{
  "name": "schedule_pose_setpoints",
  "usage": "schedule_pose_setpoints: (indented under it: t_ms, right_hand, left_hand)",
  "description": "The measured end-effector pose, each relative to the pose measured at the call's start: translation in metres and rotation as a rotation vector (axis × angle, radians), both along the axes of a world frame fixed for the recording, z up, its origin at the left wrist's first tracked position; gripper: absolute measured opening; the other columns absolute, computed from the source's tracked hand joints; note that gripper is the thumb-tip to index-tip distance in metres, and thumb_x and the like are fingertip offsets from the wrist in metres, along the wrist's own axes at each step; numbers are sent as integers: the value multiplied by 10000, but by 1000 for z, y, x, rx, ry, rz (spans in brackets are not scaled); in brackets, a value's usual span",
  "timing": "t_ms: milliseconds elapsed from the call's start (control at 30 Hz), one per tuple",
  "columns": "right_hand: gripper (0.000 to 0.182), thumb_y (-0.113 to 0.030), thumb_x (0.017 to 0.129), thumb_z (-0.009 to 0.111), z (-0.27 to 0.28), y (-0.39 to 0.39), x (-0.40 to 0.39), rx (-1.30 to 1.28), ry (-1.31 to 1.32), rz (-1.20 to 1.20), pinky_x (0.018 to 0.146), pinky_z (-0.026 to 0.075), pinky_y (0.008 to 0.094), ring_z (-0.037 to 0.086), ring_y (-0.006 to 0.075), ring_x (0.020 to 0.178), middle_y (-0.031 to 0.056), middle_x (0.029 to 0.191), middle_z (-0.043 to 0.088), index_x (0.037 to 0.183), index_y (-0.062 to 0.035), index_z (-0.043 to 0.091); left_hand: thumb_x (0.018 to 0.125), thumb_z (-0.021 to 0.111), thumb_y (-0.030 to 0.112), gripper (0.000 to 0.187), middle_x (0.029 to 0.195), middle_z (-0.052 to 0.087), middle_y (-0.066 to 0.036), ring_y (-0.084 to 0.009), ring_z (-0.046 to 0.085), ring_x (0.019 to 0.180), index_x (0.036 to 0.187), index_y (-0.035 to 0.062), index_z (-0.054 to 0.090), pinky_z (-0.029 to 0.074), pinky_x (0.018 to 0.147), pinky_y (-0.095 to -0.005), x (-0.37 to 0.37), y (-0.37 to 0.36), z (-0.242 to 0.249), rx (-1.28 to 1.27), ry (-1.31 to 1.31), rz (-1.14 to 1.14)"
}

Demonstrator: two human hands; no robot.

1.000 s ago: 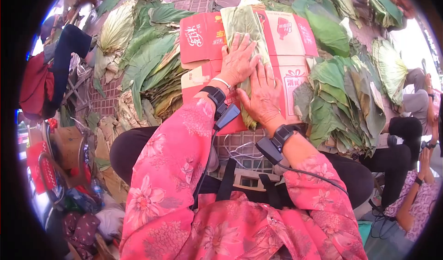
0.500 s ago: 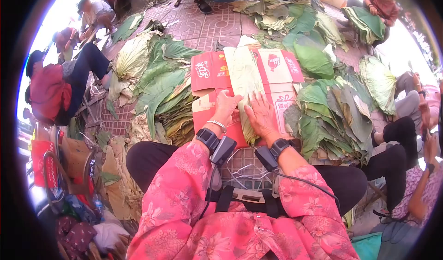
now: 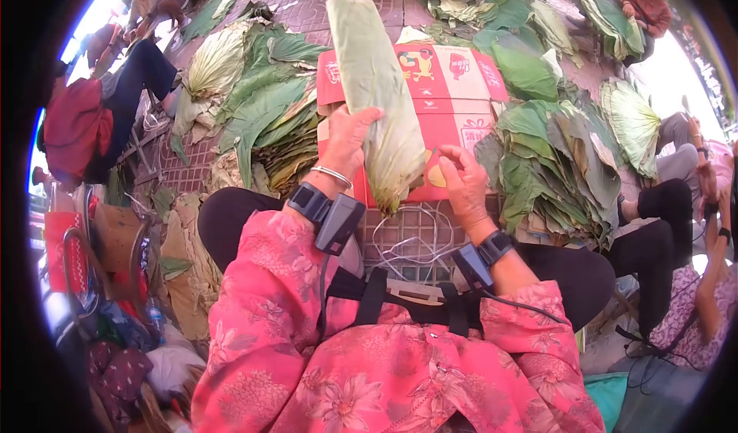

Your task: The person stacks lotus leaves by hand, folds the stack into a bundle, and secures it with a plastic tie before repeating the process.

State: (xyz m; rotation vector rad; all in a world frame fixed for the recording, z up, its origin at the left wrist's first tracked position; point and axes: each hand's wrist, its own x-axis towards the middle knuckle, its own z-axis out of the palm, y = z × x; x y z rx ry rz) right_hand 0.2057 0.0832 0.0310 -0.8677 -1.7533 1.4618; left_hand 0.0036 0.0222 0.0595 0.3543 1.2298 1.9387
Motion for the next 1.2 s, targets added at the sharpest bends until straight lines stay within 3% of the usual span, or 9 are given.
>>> schedule_pose_setpoints:
  t_ms: [33, 100, 167, 367, 467, 600, 800, 900, 1200]
  right_hand:
    - [129, -66, 809, 587, 10, -11, 7, 307, -28, 9, 644, 481, 255, 609, 144, 698, 93, 784, 639, 910, 6, 623]
    - [95, -69, 772, 617, -10, -32, 22, 333, -186, 208, 631, 476, 260, 604, 166, 669, 109, 731, 617, 839, -3, 630]
    - [86, -91, 751, 571, -45, -53, 28, 260, -387, 495, 652, 480, 354, 602, 264, 728, 137, 795, 599, 790, -23, 606]
    - [170, -158, 707, 582, -166, -56, 45, 708, -944, 1095, 847, 396, 439, 469, 293, 1119, 124, 1152, 528, 824, -49, 640]
    - [201, -196, 681, 607, -188, -58, 46, 996, -927, 1050, 830, 421, 404, 423, 268, 1159, 95, 1143, 519, 807, -48, 654]
    - [196, -176, 721, 576, -200, -44, 34, 497, -959, 1066, 830, 414, 416, 503, 346, 1066, 137, 1158, 551, 842, -35, 639]
    - [235, -132, 746, 609, -71, -20, 26, -29, -622, 1014, 670, 481, 318, 601, 216, 735, 110, 810, 622, 958, -30, 621]
    - [201, -50, 791, 585, -6, -10, 28, -318, -366, 752, 643, 466, 243, 560, 106, 698, 48, 769, 620, 989, -30, 607]
    - [119, -85, 854, 559, 116, 45, 36, -186, -32, 172, 461, 340, 151, 470, 19, 539, 10, 743, 608, 952, -24, 590]
  left_hand:
    - [699, 655, -38, 346, 927, 636, -123, -218, 640, 781, 1028, -52, 551, 544, 744, -349, -11, -6, 11, 32, -22, 27]
    - [711, 653, -36, 334, 933, 637, -122, -220, 642, 790, 1029, -46, 553, 545, 754, -356, -27, -24, 37, 86, -29, 11]
    - [723, 647, -35, 323, 941, 638, -121, -221, 644, 797, 1032, -38, 555, 546, 758, -359, -33, -33, 48, 119, -48, 22]
    - [752, 621, -18, 302, 939, 639, -112, -219, 643, 810, 1046, -34, 558, 546, 741, -345, -28, -30, 43, 181, -187, 0]
    - [754, 616, -20, 290, 939, 636, -110, -209, 640, 819, 1040, -28, 564, 542, 742, -335, -20, -31, 45, 242, -268, -68]
    - [730, 618, -40, 347, 957, 620, -90, -192, 628, 825, 1067, -6, 539, 536, 752, -336, -28, -37, 45, 224, -270, -38]
    - [760, 630, 34, 311, 977, 632, -123, -222, 630, 869, 1054, -36, 558, 511, 822, -339, -31, -38, 39, 232, -410, -117]
    - [764, 627, 43, 350, 1008, 627, -144, -246, 625, 896, 1089, -51, 535, 504, 840, -360, -27, -43, 44, 287, -467, -188]
    - [829, 540, 110, 389, 1103, 592, -168, -287, 602, 979, 1184, -35, 478, 485, 884, -419, -7, -62, 52, 662, -712, -460]
